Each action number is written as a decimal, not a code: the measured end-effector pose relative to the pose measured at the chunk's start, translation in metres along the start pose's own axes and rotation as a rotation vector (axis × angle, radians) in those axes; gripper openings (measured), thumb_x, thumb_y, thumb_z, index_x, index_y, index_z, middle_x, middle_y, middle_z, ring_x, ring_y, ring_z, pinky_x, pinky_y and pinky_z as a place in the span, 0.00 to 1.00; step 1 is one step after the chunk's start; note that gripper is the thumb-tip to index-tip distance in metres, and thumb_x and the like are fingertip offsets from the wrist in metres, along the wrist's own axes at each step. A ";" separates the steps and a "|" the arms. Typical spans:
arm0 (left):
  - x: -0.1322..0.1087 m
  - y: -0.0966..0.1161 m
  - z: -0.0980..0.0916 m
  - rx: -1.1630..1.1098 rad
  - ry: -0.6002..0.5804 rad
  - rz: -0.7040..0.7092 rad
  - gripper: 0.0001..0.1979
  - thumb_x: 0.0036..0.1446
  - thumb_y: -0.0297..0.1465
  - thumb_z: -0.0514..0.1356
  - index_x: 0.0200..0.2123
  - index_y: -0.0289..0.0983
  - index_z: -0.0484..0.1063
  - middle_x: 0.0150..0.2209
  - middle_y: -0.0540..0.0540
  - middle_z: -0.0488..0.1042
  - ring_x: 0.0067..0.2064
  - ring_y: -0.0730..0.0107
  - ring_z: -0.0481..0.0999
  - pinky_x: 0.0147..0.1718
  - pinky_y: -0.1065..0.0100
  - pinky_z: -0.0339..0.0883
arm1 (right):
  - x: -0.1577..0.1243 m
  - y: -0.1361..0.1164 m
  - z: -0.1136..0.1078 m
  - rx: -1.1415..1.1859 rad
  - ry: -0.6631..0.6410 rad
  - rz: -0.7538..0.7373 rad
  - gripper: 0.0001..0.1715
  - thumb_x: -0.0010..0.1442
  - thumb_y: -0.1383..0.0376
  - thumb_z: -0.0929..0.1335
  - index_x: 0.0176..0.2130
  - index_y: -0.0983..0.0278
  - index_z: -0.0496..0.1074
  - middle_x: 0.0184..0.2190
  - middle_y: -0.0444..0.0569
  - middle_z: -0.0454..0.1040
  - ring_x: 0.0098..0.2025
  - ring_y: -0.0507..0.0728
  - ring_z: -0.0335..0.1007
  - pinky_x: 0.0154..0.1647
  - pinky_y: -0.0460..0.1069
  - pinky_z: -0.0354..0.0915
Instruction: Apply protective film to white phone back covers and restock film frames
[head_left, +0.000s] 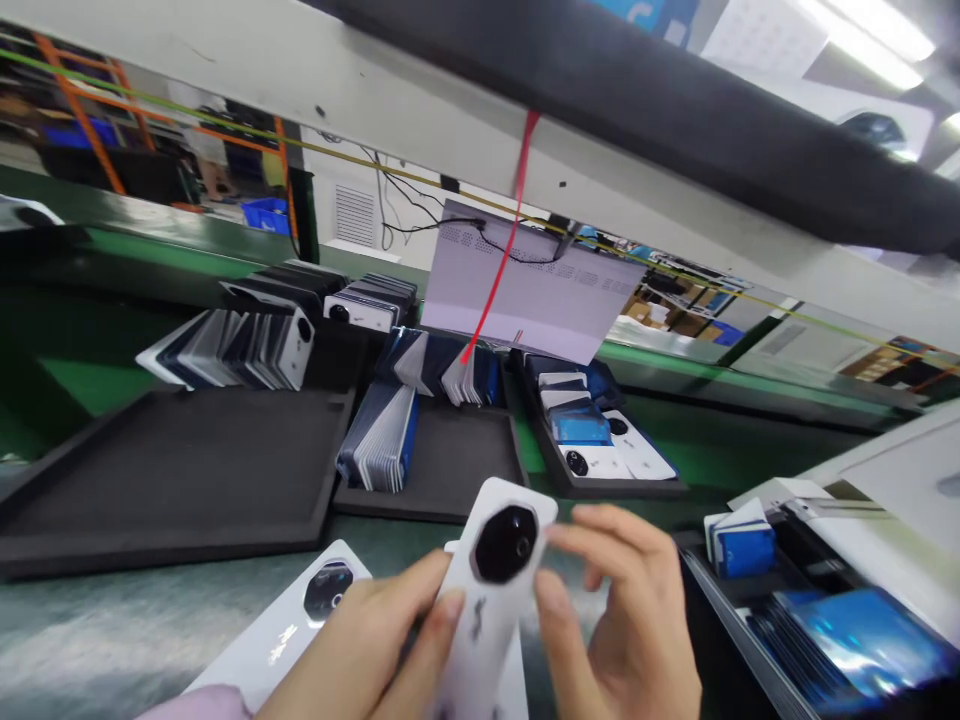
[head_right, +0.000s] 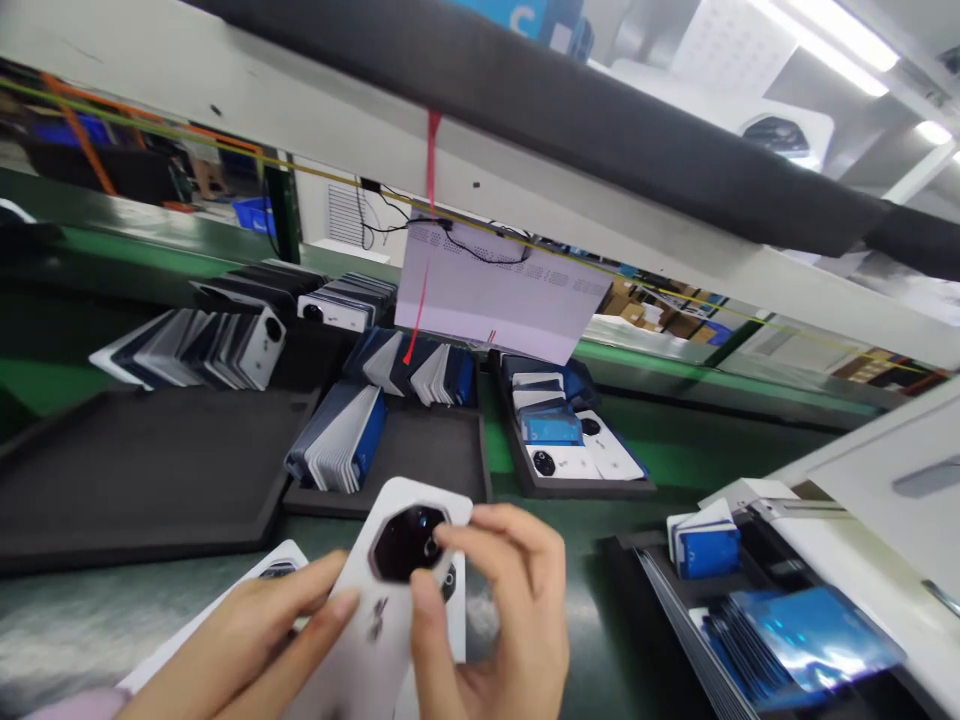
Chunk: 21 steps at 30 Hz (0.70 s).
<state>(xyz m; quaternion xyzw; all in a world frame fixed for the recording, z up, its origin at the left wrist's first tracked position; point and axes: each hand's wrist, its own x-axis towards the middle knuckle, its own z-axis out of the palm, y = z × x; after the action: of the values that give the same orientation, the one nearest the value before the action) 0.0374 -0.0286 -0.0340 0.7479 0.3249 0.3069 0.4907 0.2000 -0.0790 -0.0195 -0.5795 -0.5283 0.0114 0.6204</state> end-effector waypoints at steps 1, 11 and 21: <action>0.003 0.002 -0.002 0.037 0.035 -0.006 0.13 0.73 0.37 0.51 0.37 0.43 0.72 0.33 0.52 0.81 0.33 0.67 0.81 0.35 0.73 0.70 | -0.002 0.001 0.003 -0.012 -0.086 -0.036 0.04 0.66 0.57 0.74 0.43 0.50 0.82 0.45 0.49 0.73 0.43 0.60 0.69 0.42 0.53 0.62; 0.010 -0.003 -0.004 -0.027 -0.050 -0.064 0.05 0.64 0.29 0.54 0.36 0.42 0.68 0.28 0.53 0.79 0.28 0.68 0.79 0.27 0.72 0.63 | -0.014 0.002 0.015 0.286 -0.519 0.213 0.06 0.55 0.60 0.80 0.35 0.51 0.84 0.38 0.43 0.79 0.26 0.50 0.61 0.27 0.47 0.58; 0.004 0.003 -0.004 -0.010 -0.025 -0.151 0.19 0.74 0.44 0.50 0.35 0.42 0.71 0.30 0.52 0.78 0.31 0.65 0.76 0.32 0.71 0.68 | 0.023 0.015 -0.025 0.333 -0.310 0.487 0.11 0.65 0.54 0.75 0.34 0.56 0.79 0.27 0.40 0.76 0.29 0.49 0.70 0.30 0.39 0.65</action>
<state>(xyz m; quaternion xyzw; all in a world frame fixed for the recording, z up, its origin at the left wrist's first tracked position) 0.0368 -0.0245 -0.0293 0.7224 0.3729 0.2614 0.5203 0.2357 -0.0777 -0.0097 -0.5707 -0.4532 0.3339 0.5978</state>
